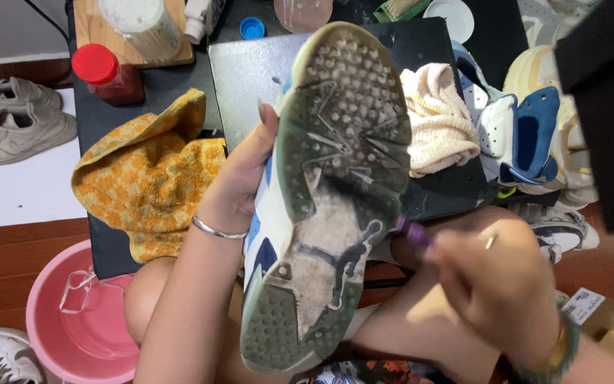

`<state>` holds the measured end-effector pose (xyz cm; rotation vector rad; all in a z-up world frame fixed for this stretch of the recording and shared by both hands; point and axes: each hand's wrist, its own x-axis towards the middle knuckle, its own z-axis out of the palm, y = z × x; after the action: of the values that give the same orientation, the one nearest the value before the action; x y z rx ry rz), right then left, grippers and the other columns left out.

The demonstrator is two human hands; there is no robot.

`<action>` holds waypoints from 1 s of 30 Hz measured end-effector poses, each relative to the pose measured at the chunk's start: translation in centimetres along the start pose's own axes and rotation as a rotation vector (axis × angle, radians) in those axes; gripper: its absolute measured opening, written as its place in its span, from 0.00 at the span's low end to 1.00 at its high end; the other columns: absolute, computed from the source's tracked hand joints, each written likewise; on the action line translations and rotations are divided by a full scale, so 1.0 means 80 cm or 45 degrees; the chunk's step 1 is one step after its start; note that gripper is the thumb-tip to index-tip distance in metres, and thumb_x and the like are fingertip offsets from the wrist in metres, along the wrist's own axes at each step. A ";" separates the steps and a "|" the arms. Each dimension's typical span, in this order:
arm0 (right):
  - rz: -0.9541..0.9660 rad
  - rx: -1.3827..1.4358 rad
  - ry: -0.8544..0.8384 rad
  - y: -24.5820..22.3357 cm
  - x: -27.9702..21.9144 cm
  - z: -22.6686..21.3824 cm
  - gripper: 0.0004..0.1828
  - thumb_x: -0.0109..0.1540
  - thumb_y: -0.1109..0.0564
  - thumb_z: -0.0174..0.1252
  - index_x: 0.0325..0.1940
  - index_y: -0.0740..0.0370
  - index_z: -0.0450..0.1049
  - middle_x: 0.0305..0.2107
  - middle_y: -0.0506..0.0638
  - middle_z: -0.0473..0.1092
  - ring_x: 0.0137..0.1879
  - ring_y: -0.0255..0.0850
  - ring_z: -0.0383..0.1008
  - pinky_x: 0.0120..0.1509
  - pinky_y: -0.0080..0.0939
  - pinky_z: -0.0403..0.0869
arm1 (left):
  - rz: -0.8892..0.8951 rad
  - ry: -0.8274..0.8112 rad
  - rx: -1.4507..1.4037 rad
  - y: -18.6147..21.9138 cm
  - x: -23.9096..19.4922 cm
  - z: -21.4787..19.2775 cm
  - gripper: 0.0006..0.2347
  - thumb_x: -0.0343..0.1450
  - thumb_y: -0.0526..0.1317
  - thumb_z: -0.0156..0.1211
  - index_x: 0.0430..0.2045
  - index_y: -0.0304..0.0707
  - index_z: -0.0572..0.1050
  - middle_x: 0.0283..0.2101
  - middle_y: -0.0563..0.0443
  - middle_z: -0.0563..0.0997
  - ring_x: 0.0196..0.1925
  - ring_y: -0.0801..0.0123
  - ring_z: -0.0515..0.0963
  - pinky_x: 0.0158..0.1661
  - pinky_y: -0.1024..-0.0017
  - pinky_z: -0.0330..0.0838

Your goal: The person scrubs a blue and white sneaker with a toothbrush and cleaning solution, then wipes it with a cloth. They also wash shoelaces in a pink basin of water and scrub the shoe's sole.

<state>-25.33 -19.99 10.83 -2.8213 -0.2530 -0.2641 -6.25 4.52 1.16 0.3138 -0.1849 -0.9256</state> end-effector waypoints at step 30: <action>0.182 -0.084 -0.060 0.010 0.048 -0.024 0.06 0.61 0.55 0.60 0.35 0.59 0.77 0.14 0.49 0.65 0.18 0.41 0.66 0.26 0.45 0.64 | -0.051 0.071 0.357 0.001 -0.001 0.017 0.39 0.71 0.61 0.59 0.70 0.27 0.60 0.62 0.40 0.75 0.61 0.64 0.77 0.59 0.66 0.75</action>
<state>-21.77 -20.81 13.20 -2.8965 -0.0526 -0.1771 -6.66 4.39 2.49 0.6036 -0.2586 -0.9303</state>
